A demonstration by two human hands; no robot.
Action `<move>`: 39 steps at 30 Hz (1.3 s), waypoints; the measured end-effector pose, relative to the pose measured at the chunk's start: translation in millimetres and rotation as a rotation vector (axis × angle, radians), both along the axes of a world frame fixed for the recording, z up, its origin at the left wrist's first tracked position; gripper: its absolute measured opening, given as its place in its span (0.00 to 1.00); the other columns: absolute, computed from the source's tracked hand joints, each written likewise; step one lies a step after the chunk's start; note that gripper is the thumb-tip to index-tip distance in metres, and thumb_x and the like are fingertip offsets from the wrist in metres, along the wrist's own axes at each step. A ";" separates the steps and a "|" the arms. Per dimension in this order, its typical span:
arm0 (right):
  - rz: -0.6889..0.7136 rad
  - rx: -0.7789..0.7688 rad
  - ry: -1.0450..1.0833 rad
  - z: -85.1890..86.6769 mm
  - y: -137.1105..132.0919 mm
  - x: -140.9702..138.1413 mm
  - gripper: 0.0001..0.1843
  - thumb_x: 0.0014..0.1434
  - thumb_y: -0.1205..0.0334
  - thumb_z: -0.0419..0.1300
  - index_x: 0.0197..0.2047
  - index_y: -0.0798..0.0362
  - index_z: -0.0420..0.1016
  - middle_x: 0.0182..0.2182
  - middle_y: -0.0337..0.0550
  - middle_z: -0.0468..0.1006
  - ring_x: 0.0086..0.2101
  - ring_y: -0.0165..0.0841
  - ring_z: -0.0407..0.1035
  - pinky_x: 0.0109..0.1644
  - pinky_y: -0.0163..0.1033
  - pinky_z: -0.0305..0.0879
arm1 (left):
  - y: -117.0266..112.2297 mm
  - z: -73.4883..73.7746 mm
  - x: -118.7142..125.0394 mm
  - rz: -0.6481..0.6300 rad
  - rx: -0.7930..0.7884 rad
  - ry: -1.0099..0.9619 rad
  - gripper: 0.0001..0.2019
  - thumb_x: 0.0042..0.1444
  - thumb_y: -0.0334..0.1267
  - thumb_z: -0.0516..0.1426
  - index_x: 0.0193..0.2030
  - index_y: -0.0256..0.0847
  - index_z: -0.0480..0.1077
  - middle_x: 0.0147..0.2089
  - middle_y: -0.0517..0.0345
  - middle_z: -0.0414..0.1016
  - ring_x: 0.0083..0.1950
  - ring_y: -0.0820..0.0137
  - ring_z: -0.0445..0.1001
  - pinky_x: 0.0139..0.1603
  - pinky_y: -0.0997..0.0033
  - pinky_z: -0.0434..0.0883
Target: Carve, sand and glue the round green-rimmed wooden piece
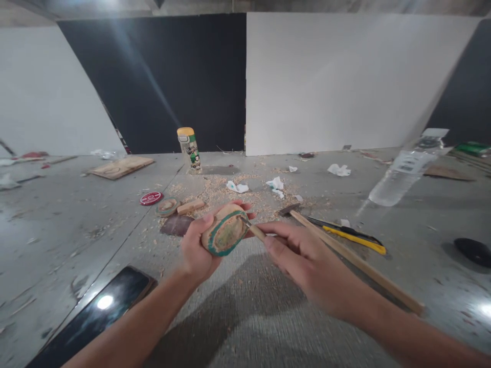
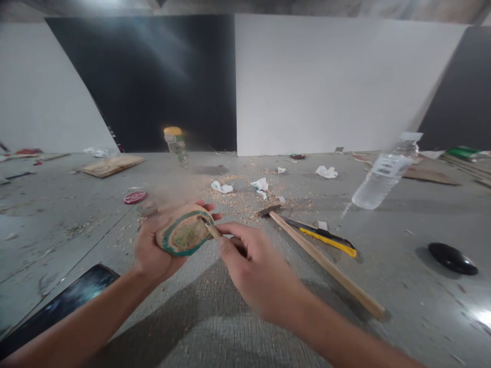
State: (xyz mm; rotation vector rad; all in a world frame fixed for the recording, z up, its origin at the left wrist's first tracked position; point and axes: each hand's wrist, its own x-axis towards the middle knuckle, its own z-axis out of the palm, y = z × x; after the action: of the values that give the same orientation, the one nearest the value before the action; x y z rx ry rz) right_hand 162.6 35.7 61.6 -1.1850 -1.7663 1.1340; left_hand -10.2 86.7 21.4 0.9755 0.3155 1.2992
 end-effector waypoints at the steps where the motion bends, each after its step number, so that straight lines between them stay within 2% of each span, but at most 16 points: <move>1: -0.011 0.029 -0.025 1.3 -1.4 -0.5 0.14 0.66 0.59 0.50 0.43 0.52 0.76 0.20 0.33 0.59 0.20 0.27 0.51 0.21 0.33 0.47 | 0.6 0.2 -0.7 -0.001 0.002 -0.002 0.20 0.53 0.46 0.52 0.44 0.36 0.77 0.50 0.43 0.79 0.56 0.46 0.73 0.54 0.46 0.70; 5: -0.021 0.096 -0.108 1.7 -5.7 -0.9 0.15 0.67 0.58 0.49 0.37 0.51 0.76 0.23 0.37 0.64 0.23 0.28 0.56 0.22 0.34 0.50 | 2.0 0.2 -2.5 0.019 0.018 0.012 0.23 0.53 0.48 0.51 0.47 0.34 0.76 0.50 0.42 0.78 0.55 0.46 0.73 0.56 0.46 0.69; 13: -0.025 0.175 -0.146 -3.1 -5.5 -0.7 0.14 0.67 0.60 0.50 0.38 0.51 0.77 0.22 0.36 0.66 0.22 0.28 0.57 0.23 0.34 0.51 | 1.3 2.0 -1.2 0.006 0.028 0.034 0.21 0.54 0.46 0.51 0.46 0.35 0.77 0.49 0.44 0.79 0.54 0.48 0.74 0.56 0.49 0.68; 23: -0.007 0.175 -0.136 -1.0 -5.2 -2.0 0.13 0.67 0.61 0.51 0.39 0.52 0.76 0.20 0.33 0.61 0.20 0.27 0.53 0.21 0.34 0.47 | 1.4 0.7 -2.4 -0.006 0.044 0.028 0.19 0.55 0.44 0.51 0.43 0.37 0.78 0.48 0.45 0.80 0.56 0.49 0.73 0.54 0.50 0.70; 29: -0.005 0.226 -0.214 0.1 -5.1 0.7 0.14 0.67 0.60 0.50 0.38 0.52 0.76 0.22 0.36 0.67 0.22 0.28 0.56 0.23 0.35 0.49 | 0.4 0.3 -4.6 -0.017 0.070 0.094 0.21 0.55 0.45 0.52 0.48 0.35 0.77 0.50 0.45 0.78 0.51 0.54 0.75 0.51 0.58 0.72; 32: 0.020 0.271 -0.284 4.3 -4.1 2.1 0.13 0.66 0.61 0.51 0.35 0.52 0.76 0.23 0.36 0.69 0.23 0.28 0.55 0.25 0.36 0.49 | -0.3 -1.6 -4.2 -0.035 0.056 0.122 0.21 0.55 0.46 0.54 0.48 0.37 0.77 0.51 0.46 0.78 0.52 0.53 0.75 0.47 0.59 0.73; 36: 0.073 0.115 -0.179 0.0 -1.3 1.4 0.15 0.68 0.59 0.48 0.37 0.52 0.75 0.19 0.32 0.57 0.20 0.26 0.49 0.23 0.34 0.47 | 0.4 -8.7 -2.7 0.057 0.075 0.155 0.20 0.53 0.47 0.55 0.47 0.37 0.78 0.50 0.45 0.78 0.52 0.49 0.75 0.44 0.57 0.74; 37: 0.073 0.090 -0.154 -3.2 -1.0 0.8 0.16 0.68 0.59 0.47 0.38 0.51 0.75 0.19 0.32 0.56 0.20 0.27 0.50 0.23 0.34 0.48 | 0.8 -10.9 -2.3 0.081 0.083 0.161 0.21 0.53 0.47 0.55 0.47 0.37 0.77 0.49 0.44 0.78 0.51 0.49 0.75 0.45 0.55 0.74; 39: 0.031 0.154 -0.162 -10.3 -1.0 -0.9 0.15 0.68 0.59 0.48 0.42 0.51 0.76 0.22 0.35 0.64 0.22 0.28 0.54 0.27 0.35 0.54 | 1.4 -14.3 -1.4 0.106 0.083 0.161 0.21 0.54 0.47 0.55 0.48 0.37 0.77 0.50 0.44 0.78 0.52 0.48 0.75 0.47 0.53 0.74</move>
State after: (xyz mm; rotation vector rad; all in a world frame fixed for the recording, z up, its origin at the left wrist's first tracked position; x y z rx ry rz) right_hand 161.7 34.7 51.3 -1.1869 -1.9624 0.9223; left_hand -11.6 88.0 7.0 1.1497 0.4446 1.3410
